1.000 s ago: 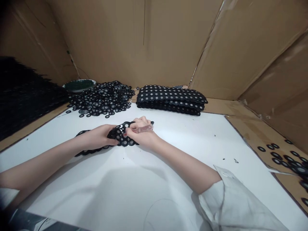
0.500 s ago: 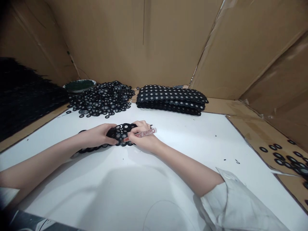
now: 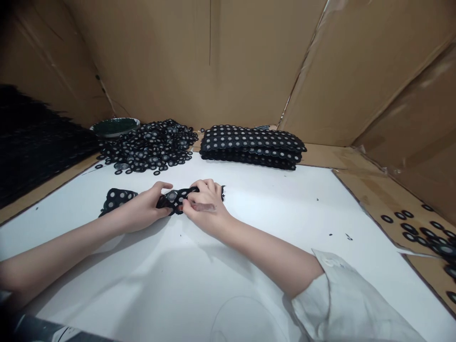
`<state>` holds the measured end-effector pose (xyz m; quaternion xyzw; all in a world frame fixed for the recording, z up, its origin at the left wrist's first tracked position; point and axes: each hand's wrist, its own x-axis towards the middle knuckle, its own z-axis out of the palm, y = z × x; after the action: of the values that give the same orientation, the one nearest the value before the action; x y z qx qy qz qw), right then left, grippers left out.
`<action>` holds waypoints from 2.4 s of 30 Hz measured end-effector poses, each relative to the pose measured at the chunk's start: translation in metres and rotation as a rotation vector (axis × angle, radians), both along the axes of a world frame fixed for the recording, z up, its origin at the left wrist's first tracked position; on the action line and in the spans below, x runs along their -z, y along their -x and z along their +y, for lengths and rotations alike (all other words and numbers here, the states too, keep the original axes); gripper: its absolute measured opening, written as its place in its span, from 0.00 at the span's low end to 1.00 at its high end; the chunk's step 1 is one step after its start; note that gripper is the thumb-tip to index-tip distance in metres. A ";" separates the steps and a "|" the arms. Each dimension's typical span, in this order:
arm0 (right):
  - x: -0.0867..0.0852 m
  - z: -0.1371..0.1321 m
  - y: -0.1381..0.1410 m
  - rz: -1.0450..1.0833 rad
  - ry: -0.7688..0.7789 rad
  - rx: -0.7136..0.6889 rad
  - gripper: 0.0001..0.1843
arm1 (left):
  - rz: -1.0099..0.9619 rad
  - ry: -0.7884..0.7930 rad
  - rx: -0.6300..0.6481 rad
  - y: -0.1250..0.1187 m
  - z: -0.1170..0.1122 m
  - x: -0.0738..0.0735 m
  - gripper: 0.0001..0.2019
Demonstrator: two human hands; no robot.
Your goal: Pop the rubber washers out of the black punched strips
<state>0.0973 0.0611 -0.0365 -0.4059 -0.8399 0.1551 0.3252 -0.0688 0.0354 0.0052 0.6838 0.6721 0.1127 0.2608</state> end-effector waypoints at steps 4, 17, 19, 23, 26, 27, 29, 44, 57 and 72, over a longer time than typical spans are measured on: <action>-0.003 -0.001 -0.001 -0.077 -0.035 -0.005 0.15 | -0.002 0.022 0.013 -0.004 -0.007 -0.002 0.29; -0.018 0.021 -0.013 0.194 0.315 -0.196 0.18 | 0.076 -0.040 0.311 0.024 0.019 -0.019 0.16; -0.020 0.022 -0.016 0.303 0.375 -0.212 0.16 | 0.049 -0.013 0.326 0.028 0.022 -0.020 0.15; -0.023 0.026 -0.019 0.367 0.464 -0.191 0.13 | -0.099 0.180 0.337 0.030 0.024 -0.022 0.13; -0.024 0.029 -0.020 0.357 0.445 -0.155 0.14 | -0.173 0.297 0.315 0.031 0.025 -0.022 0.10; -0.024 0.030 -0.020 0.352 0.432 -0.146 0.15 | -0.193 0.309 0.301 0.031 0.024 -0.022 0.10; -0.022 0.030 -0.020 0.352 0.413 -0.130 0.15 | -0.232 0.306 0.274 0.031 0.024 -0.020 0.10; -0.013 0.019 -0.011 0.280 0.317 -0.115 0.14 | -0.136 0.225 0.348 0.030 0.023 -0.021 0.15; -0.007 0.016 -0.008 -0.008 -0.035 -0.135 0.14 | -0.122 -0.265 0.133 -0.001 0.022 0.014 0.11; -0.008 0.028 -0.014 0.118 0.380 -0.140 0.18 | -0.153 -0.182 0.115 0.009 0.027 0.018 0.08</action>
<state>0.1114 0.0891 -0.0287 -0.3909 -0.8011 0.3565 0.2799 -0.0780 0.0626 -0.0130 0.7314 0.5971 0.2098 0.2541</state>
